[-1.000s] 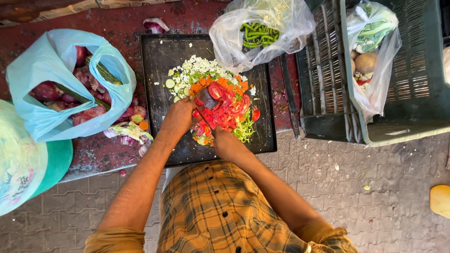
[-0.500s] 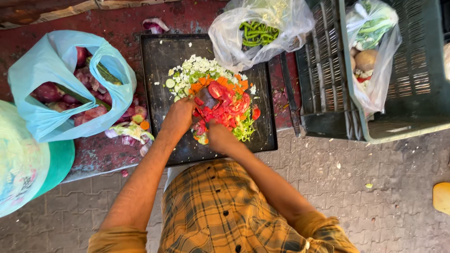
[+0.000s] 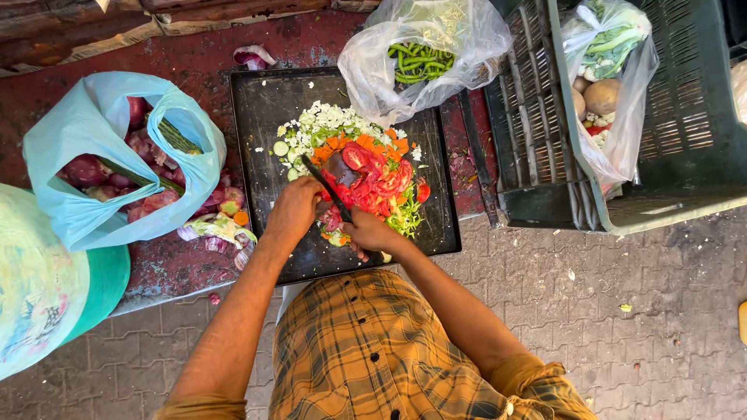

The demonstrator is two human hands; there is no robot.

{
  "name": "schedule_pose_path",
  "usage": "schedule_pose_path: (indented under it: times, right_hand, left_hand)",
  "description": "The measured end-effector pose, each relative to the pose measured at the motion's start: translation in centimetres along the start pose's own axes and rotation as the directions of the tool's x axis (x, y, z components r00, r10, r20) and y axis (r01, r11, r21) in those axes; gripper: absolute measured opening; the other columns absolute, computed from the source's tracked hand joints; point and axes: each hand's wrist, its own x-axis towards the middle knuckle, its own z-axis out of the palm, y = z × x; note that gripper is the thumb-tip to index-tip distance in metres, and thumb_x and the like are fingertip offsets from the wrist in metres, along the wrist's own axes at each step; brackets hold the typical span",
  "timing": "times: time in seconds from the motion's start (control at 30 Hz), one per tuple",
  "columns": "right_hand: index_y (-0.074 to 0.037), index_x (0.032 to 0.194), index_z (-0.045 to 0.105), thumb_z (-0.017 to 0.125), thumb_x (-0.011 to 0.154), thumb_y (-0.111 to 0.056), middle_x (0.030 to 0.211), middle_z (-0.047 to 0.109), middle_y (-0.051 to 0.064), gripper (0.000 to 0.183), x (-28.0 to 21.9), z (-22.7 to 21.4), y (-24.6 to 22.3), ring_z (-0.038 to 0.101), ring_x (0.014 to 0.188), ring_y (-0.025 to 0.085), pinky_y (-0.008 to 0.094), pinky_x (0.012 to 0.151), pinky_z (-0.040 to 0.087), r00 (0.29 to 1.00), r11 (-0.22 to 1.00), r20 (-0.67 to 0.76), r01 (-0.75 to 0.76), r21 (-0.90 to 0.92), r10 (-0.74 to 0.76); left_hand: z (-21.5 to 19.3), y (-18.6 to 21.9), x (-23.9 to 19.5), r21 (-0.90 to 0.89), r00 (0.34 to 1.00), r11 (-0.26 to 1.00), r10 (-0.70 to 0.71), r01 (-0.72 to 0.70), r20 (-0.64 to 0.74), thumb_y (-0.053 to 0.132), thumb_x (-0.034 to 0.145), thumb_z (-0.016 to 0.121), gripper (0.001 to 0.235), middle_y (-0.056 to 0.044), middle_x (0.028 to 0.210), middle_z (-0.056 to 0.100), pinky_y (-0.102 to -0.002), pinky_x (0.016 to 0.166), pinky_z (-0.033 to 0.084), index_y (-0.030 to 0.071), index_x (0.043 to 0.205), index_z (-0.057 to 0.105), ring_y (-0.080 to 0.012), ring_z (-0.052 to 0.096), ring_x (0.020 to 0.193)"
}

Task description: The person chops tomatoes on a black cutting board using a large knife. They also handle a lime, cutting it into small pieces and adding them to the pile of chopped vegetables. The person occasionally reaches into a plastic bag to retrieve more tomatoes.

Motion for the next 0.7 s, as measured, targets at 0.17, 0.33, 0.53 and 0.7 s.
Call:
schedule_pose_path:
  times: [0.17, 0.33, 0.53, 0.7]
  right_hand:
    - [-0.002, 0.113, 0.045, 0.056, 0.099, -0.022, 0.068, 0.060, 0.022, 0.027, -2.5, -1.3, -0.1, 0.065, 0.055, 0.038, 0.052, 0.053, 0.053, 0.980, 0.945, -0.188, 0.005, -0.328, -0.071]
    - [0.002, 0.111, 0.052, 0.061, 0.096, -0.025, 0.086, 0.068, 0.032, 0.032, -3.0, -0.6, 0.5, 0.066, 0.087, 0.053, 0.060, 0.080, 0.052, 0.918, 0.766, -0.341, -0.068, -0.639, -0.203]
    - [0.003, 0.109, 0.050, 0.060, 0.097, -0.026, 0.083, 0.068, 0.031, 0.033, -4.1, -0.5, -0.3, 0.066, 0.085, 0.053, 0.061, 0.078, 0.052, 0.905, 0.788, -0.358, -0.044, -0.614, -0.228]
    - [0.002, 0.111, 0.049, 0.059, 0.098, -0.027, 0.084, 0.068, 0.031, 0.033, -3.8, -0.6, -0.7, 0.066, 0.085, 0.053, 0.061, 0.079, 0.052, 0.912, 0.792, -0.364, -0.077, -0.606, -0.190]
  left_hand:
    - [1.0, -0.2, 0.9, 0.059, 1.000, 0.998, 0.026, -0.026, -0.014, 0.004, 0.085, 0.073, 0.013, -0.016, 0.099, 0.068, -0.047, 0.085, 0.056, 0.001, 0.098, 0.075, -0.0372, 0.067, 0.097]
    - [1.3, 0.5, 2.0, 0.147, 0.998, 0.989, -0.014, 0.004, 0.068, 0.008, 0.079, 0.080, 0.014, -0.016, 0.093, 0.067, -0.047, 0.087, 0.056, 0.000, 0.089, 0.074, -0.0353, 0.067, 0.097]
    - [1.9, 0.2, 2.0, 0.156, 0.998, 0.986, 0.053, -0.058, 0.036, 0.008, 0.081, 0.079, 0.018, -0.015, 0.100, 0.069, -0.046, 0.087, 0.057, 0.000, 0.096, 0.074, -0.0350, 0.067, 0.099]
    - [0.7, 0.4, 1.7, 0.129, 0.991, 0.983, 0.123, -0.128, 0.042, 0.011, 0.081, 0.078, 0.027, -0.014, 0.102, 0.069, -0.046, 0.088, 0.055, 0.001, 0.105, 0.073, -0.0358, 0.065, 0.102]
